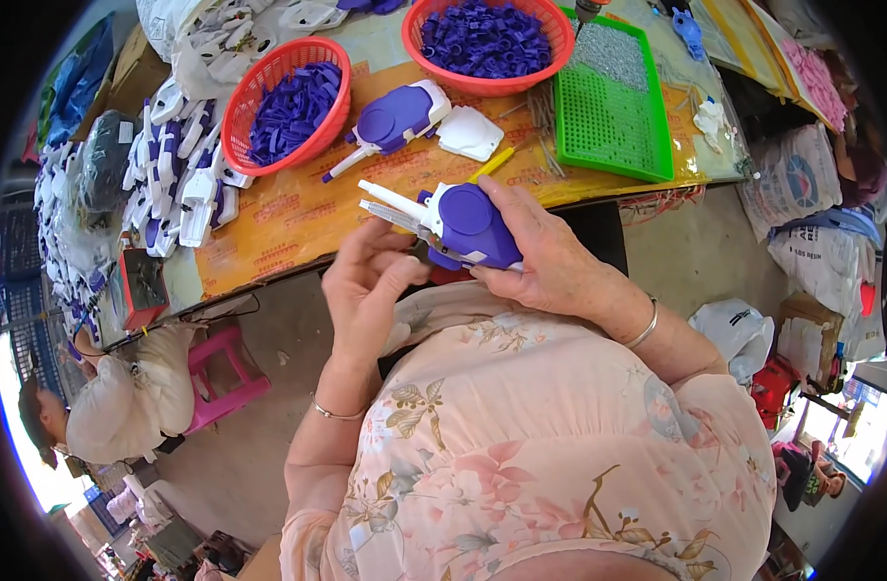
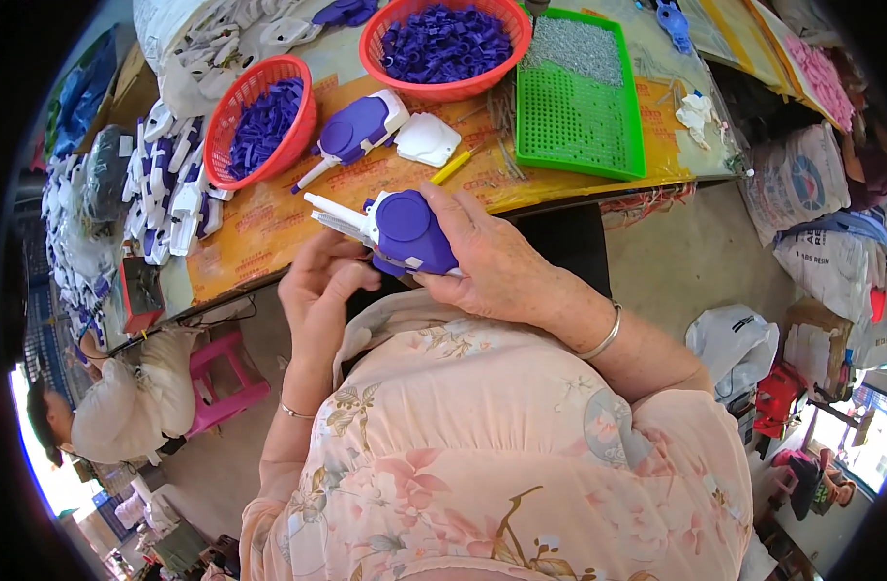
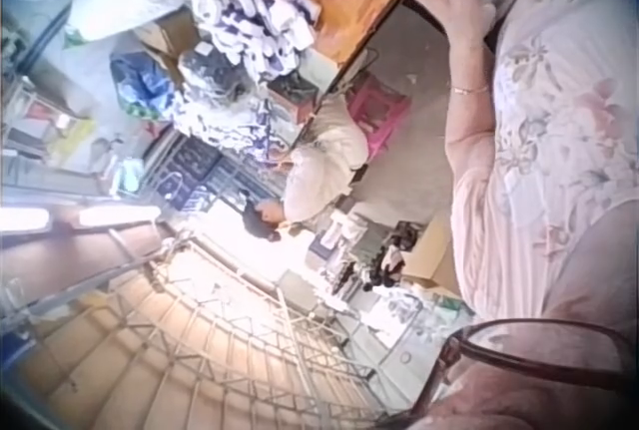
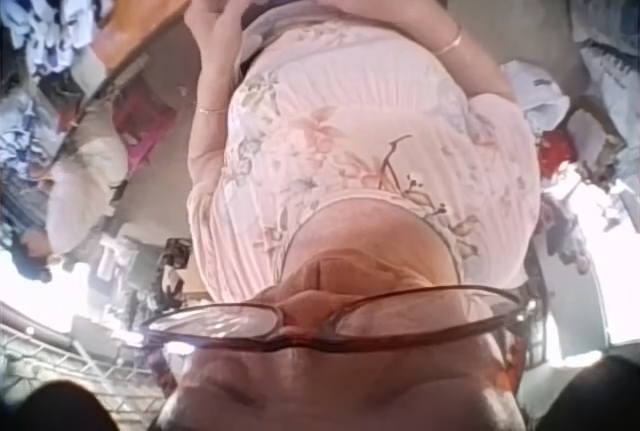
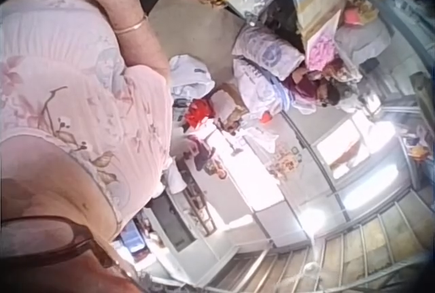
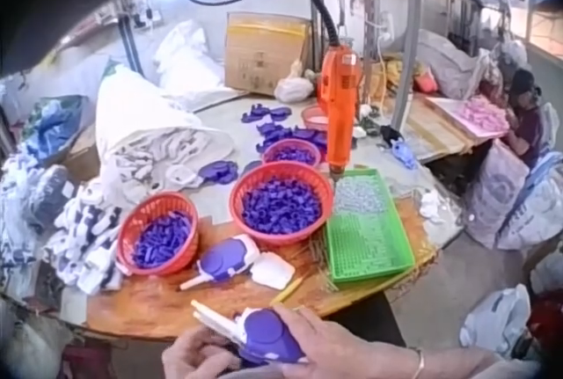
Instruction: Assembling plastic toy components using a hot glue gun at a factory workbench.
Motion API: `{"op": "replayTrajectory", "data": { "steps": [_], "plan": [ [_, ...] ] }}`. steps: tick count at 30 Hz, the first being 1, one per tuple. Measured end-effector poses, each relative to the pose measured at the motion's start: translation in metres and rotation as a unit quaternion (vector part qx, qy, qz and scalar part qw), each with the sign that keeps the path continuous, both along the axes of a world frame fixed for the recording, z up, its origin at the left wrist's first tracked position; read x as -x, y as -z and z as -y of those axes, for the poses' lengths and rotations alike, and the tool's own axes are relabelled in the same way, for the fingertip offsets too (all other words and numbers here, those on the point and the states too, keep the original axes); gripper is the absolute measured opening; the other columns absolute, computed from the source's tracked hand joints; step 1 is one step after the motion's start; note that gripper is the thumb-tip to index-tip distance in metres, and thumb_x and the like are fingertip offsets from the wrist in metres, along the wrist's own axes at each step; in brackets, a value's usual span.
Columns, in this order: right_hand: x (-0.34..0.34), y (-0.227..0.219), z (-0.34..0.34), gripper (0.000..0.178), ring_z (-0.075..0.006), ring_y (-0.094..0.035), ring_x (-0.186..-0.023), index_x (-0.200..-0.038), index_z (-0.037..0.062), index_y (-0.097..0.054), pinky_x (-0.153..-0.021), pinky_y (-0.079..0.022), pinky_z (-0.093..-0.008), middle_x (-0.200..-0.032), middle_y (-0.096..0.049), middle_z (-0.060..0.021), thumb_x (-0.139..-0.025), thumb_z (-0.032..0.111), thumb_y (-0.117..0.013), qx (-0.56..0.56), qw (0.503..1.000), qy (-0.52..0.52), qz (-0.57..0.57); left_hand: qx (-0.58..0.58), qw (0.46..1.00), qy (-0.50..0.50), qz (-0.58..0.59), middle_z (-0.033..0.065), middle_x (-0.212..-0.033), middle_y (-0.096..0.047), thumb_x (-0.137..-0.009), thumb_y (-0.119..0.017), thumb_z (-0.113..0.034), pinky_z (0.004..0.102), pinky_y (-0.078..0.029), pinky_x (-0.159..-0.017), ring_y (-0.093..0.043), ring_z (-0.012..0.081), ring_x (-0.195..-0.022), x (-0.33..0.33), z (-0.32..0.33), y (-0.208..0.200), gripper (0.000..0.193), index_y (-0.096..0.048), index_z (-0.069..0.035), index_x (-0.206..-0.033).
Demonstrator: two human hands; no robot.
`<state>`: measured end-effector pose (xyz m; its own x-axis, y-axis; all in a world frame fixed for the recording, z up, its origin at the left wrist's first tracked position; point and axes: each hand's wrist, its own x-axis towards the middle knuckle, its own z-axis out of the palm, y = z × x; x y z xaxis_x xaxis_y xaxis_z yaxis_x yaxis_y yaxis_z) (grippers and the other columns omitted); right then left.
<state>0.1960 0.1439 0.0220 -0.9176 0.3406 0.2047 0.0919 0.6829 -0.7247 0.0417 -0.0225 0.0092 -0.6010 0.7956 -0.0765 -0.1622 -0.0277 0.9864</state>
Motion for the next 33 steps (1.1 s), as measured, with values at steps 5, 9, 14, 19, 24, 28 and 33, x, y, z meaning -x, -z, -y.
{"op": "replayTrajectory", "data": {
  "steps": [5,9,14,19,24,28,33],
  "plan": [
    [0.003,-0.007,0.003,0.081,-0.0435,-0.054,-0.104,-0.138,-0.0063,-0.029,-0.086,-0.048,-0.0445,-0.118,-0.048,-0.0280,-0.076,0.022,-0.072,0.036,0.999,-0.004,-0.016,-0.068,0.973,0.095,0.201,0.0148,-0.119,-0.057,-0.080,-0.071,-0.005,0.0371,-0.059,-0.078,-0.064,0.0257,-0.100,-0.010,-0.021,-0.011,0.069,-0.035,0.004,-0.139],
    [0.003,-0.006,0.002,0.083,-0.0421,-0.053,-0.105,-0.138,-0.0060,-0.029,-0.087,-0.047,-0.0435,-0.118,-0.048,-0.0270,-0.075,0.023,-0.073,0.026,0.999,-0.006,-0.029,-0.051,0.970,0.132,0.198,0.0137,-0.120,-0.057,-0.078,-0.075,-0.010,0.0378,-0.060,-0.078,-0.063,0.0259,-0.103,-0.003,-0.025,-0.003,0.074,-0.034,0.002,-0.139],
    [0.001,-0.006,0.001,0.084,-0.0418,-0.053,-0.105,-0.138,-0.0061,-0.029,-0.089,-0.046,-0.0431,-0.119,-0.048,-0.0266,-0.075,0.025,-0.074,0.023,0.999,-0.010,-0.034,-0.074,0.959,0.155,0.225,0.0117,-0.117,-0.060,-0.078,-0.075,-0.005,0.0361,-0.059,-0.074,-0.064,0.0228,-0.097,-0.002,-0.028,0.006,0.065,-0.042,-0.002,-0.133],
    [0.000,-0.003,-0.002,0.080,-0.0425,-0.053,-0.106,-0.137,-0.0064,-0.030,-0.091,-0.045,-0.0430,-0.119,-0.048,-0.0275,-0.079,0.030,-0.071,0.032,0.999,-0.017,-0.008,-0.083,0.962,0.126,0.229,0.0111,-0.113,-0.062,-0.076,-0.076,-0.002,0.0351,-0.059,-0.071,-0.065,0.0214,-0.092,-0.003,-0.029,0.016,0.071,-0.040,-0.003,-0.137],
    [0.002,-0.004,-0.001,0.076,-0.0425,-0.048,-0.110,-0.134,-0.0058,-0.033,-0.096,-0.041,-0.0445,-0.122,-0.045,-0.0274,-0.078,0.028,-0.071,0.032,0.999,-0.008,-0.025,-0.070,0.956,0.114,0.260,0.0109,-0.111,-0.062,-0.074,-0.076,0.002,0.0351,-0.060,-0.071,-0.065,0.0210,-0.092,0.000,-0.031,0.015,0.078,-0.036,-0.004,-0.141],
    [0.003,-0.001,-0.001,0.075,-0.0427,-0.045,-0.113,-0.133,-0.0050,-0.035,-0.100,-0.036,-0.0471,-0.125,-0.042,-0.0270,-0.076,0.028,-0.072,-0.015,0.999,-0.015,-0.049,-0.073,0.958,0.113,0.254,0.0105,-0.111,-0.062,-0.071,-0.077,0.003,0.0347,-0.060,-0.072,-0.065,0.0197,-0.092,0.001,-0.031,0.018,0.081,-0.036,-0.002,-0.141],
    [0.003,-0.001,0.002,0.075,-0.0424,-0.046,-0.113,-0.132,-0.0052,-0.036,-0.100,-0.037,-0.0468,-0.124,-0.043,-0.0267,-0.075,0.026,-0.074,-0.006,0.999,-0.014,-0.044,-0.083,0.960,0.115,0.242,0.0097,-0.114,-0.062,-0.067,-0.080,0.004,0.0324,-0.059,-0.075,-0.065,0.0179,-0.093,0.001,-0.029,0.021,0.084,-0.038,-0.001,-0.140]
  ]
}}
